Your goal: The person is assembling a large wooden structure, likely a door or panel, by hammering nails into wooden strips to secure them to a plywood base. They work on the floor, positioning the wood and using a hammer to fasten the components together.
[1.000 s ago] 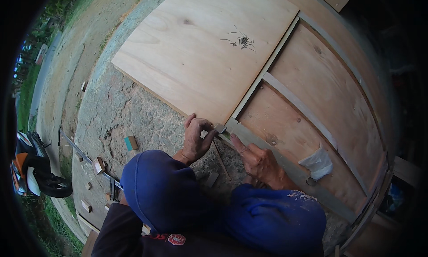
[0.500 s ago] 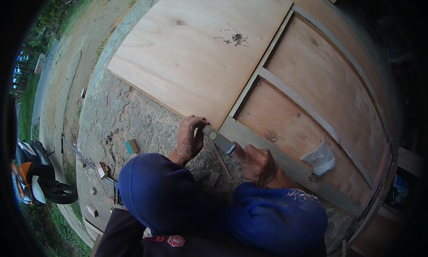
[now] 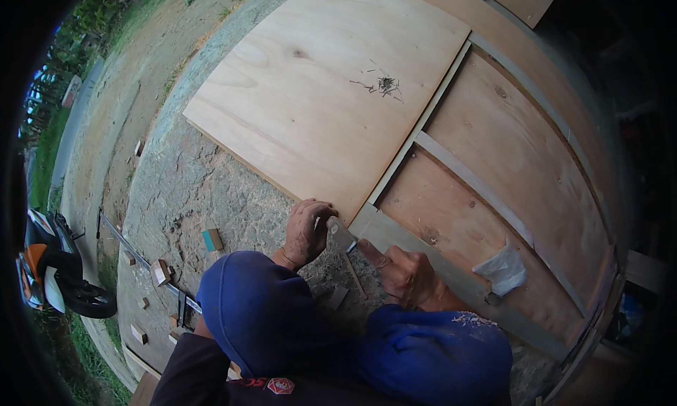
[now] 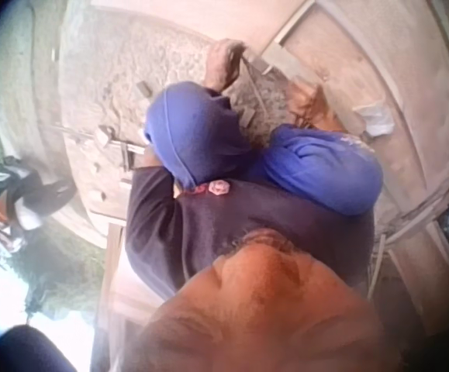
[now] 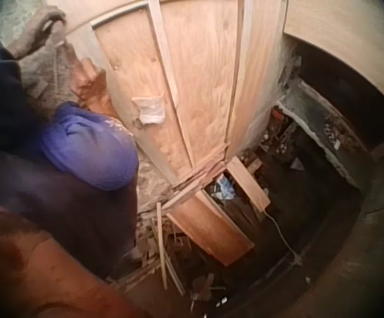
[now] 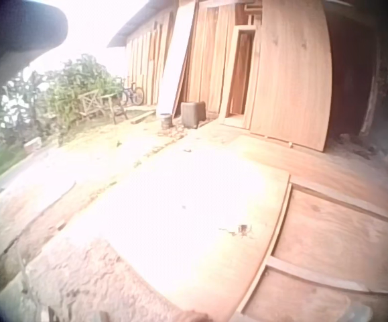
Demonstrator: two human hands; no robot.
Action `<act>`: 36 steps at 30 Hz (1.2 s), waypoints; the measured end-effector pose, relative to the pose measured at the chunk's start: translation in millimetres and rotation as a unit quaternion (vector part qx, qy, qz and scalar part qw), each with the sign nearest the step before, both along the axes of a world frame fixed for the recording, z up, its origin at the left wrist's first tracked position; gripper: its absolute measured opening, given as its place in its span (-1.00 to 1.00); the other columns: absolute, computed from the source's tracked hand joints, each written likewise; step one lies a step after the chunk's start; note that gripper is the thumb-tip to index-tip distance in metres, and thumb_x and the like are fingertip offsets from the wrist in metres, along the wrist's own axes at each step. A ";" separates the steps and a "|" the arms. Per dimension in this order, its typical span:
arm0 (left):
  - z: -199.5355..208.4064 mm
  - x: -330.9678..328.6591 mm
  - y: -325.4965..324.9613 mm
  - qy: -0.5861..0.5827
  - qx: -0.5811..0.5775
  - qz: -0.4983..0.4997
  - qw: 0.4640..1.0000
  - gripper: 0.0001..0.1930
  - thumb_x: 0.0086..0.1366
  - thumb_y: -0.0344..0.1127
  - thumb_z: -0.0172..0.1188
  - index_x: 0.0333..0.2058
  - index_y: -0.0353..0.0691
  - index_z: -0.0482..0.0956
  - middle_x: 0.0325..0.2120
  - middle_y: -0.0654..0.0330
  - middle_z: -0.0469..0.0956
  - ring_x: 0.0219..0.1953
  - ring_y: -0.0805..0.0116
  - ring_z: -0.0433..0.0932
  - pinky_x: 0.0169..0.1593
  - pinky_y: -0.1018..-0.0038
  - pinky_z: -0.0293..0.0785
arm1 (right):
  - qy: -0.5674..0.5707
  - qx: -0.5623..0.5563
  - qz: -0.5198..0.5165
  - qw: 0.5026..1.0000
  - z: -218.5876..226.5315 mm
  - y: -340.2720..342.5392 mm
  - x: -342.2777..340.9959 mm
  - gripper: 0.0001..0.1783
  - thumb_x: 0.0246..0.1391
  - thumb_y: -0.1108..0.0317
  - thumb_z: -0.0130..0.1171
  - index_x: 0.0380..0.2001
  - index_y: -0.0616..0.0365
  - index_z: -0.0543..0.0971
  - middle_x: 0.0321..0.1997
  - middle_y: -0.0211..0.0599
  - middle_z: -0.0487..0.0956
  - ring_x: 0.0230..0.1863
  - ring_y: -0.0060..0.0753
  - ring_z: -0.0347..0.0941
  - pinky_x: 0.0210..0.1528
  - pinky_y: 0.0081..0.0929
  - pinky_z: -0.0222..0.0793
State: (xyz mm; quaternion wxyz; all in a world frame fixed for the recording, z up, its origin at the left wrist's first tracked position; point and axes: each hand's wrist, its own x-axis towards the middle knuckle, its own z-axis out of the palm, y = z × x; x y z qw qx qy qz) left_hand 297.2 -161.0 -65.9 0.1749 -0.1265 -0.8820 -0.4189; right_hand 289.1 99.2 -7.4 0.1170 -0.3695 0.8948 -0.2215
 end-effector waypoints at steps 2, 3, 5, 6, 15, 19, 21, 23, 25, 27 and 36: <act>5.2 -3.0 -3.7 -0.004 -0.039 -0.010 0.999 -0.66 0.09 -0.57 0.25 -0.14 -0.17 0.48 -0.22 0.15 0.61 -0.09 0.09 0.56 0.04 0.18 0.40 | 0.002 -0.005 -0.011 1.000 -2.3 3.4 6.4 -0.18 -0.02 0.57 0.12 0.38 -0.08 0.28 -0.53 0.00 0.48 -0.59 0.06 0.51 -0.51 -0.11 0.43; 6.1 3.8 -6.9 -0.024 -0.051 -0.025 0.998 -0.65 0.07 -0.57 0.25 -0.13 -0.17 0.48 -0.21 0.15 0.61 -0.09 0.09 0.56 0.04 0.19 0.40 | 0.003 -0.007 -0.018 1.000 -2.6 5.3 9.5 -0.19 0.00 0.57 0.11 0.38 -0.08 0.28 -0.52 0.01 0.49 -0.58 0.08 0.52 -0.50 -0.10 0.44; 16.6 -27.3 -11.1 -0.017 -0.062 -0.046 0.997 -0.67 0.05 -0.51 0.23 -0.15 -0.16 0.53 -0.25 0.17 0.60 -0.10 0.08 0.54 0.01 0.21 0.40 | -0.089 -0.084 -0.102 0.987 8.0 -3.5 0.0 -0.26 0.11 0.53 0.08 0.39 -0.05 0.25 -0.42 0.09 0.54 -0.51 0.18 0.54 -0.43 -0.10 0.46; 18.3 -42.1 -15.1 -0.030 -0.077 -0.042 0.996 -0.67 0.06 -0.49 0.23 -0.14 -0.15 0.53 -0.25 0.18 0.60 -0.09 0.09 0.55 0.02 0.22 0.39 | -0.142 -0.126 -0.142 0.972 10.1 -8.2 1.9 -0.30 0.16 0.51 0.06 0.39 -0.04 0.24 -0.38 0.13 0.57 -0.47 0.22 0.55 -0.39 -0.10 0.48; 30.6 -243.8 -10.0 -0.142 -0.073 0.102 0.982 -0.74 0.23 -0.25 0.18 -0.14 -0.16 0.66 -0.23 0.04 0.68 -0.14 0.07 0.64 -0.05 0.23 0.53 | -0.246 -0.286 -0.342 0.861 -22.9 5.4 7.9 -0.35 0.34 0.38 -0.08 0.45 0.10 0.09 -0.44 -0.29 0.48 -0.48 -0.58 0.37 -0.39 -0.49 0.35; 32.5 -279.4 -3.9 -0.132 -0.157 0.089 0.975 -0.77 0.24 -0.24 0.17 -0.18 -0.12 0.68 -0.23 0.07 0.66 -0.15 0.03 0.63 -0.06 0.20 0.52 | -0.248 -0.327 -0.329 0.850 -34.2 4.9 3.6 -0.34 0.35 0.38 -0.11 0.47 0.06 0.03 -0.60 -0.59 0.29 -0.61 -0.74 0.18 -0.55 -0.64 0.21; 28.2 -285.4 -7.6 -0.143 -0.202 0.093 0.964 -0.81 0.24 -0.26 0.15 -0.23 -0.18 0.64 -0.25 0.05 0.60 -0.16 -0.02 0.59 -0.09 0.16 0.50 | -0.253 -0.312 -0.324 0.856 -35.4 2.6 3.8 -0.33 0.34 0.37 -0.08 0.46 0.10 0.05 -0.49 -0.42 0.37 -0.54 -0.65 0.26 -0.46 -0.57 0.28; 18.1 -285.6 -17.4 -0.099 -0.239 0.099 0.961 -0.84 0.17 -0.38 0.16 -0.26 -0.22 0.54 -0.26 0.01 0.53 -0.15 -0.02 0.53 -0.11 0.14 0.48 | -0.248 -0.280 -0.318 0.871 -37.2 -4.1 6.0 -0.32 0.31 0.35 -0.04 0.44 0.16 0.08 -0.29 -0.08 0.54 -0.41 -0.48 0.43 -0.29 -0.43 0.42; 15.9 -281.4 -9.6 -0.058 -0.321 0.075 0.942 -0.69 -0.01 -0.56 0.17 -0.23 -0.29 0.38 -0.22 -0.03 0.42 -0.12 -0.01 0.45 -0.10 0.16 0.45 | -0.241 -0.269 -0.323 0.875 -42.5 0.6 7.3 -0.32 0.31 0.35 -0.05 0.44 0.18 0.07 -0.26 -0.12 0.54 -0.44 -0.52 0.41 -0.34 -0.45 0.41; 22.1 -277.0 -12.0 -0.071 -0.303 0.069 0.948 -0.72 0.02 -0.57 0.12 -0.24 -0.31 0.37 -0.23 -0.09 0.39 -0.12 -0.03 0.44 -0.07 0.18 0.43 | -0.242 -0.288 -0.314 0.871 -47.4 5.4 5.4 -0.31 0.32 0.37 -0.07 0.45 0.17 0.02 -0.38 -0.28 0.46 -0.53 -0.61 0.32 -0.46 -0.53 0.33; 31.7 -199.2 -196.7 -0.158 0.317 0.251 0.901 -0.75 0.25 -0.34 0.16 -0.15 -0.32 0.63 -0.37 0.15 0.69 -0.34 0.44 0.63 -0.23 0.49 0.55 | -0.229 -0.175 -0.179 0.941 -9.0 9.5 -33.5 -0.29 0.25 0.40 0.02 0.42 0.24 0.09 -0.53 -0.28 0.50 -0.58 -0.58 0.37 -0.48 -0.49 0.37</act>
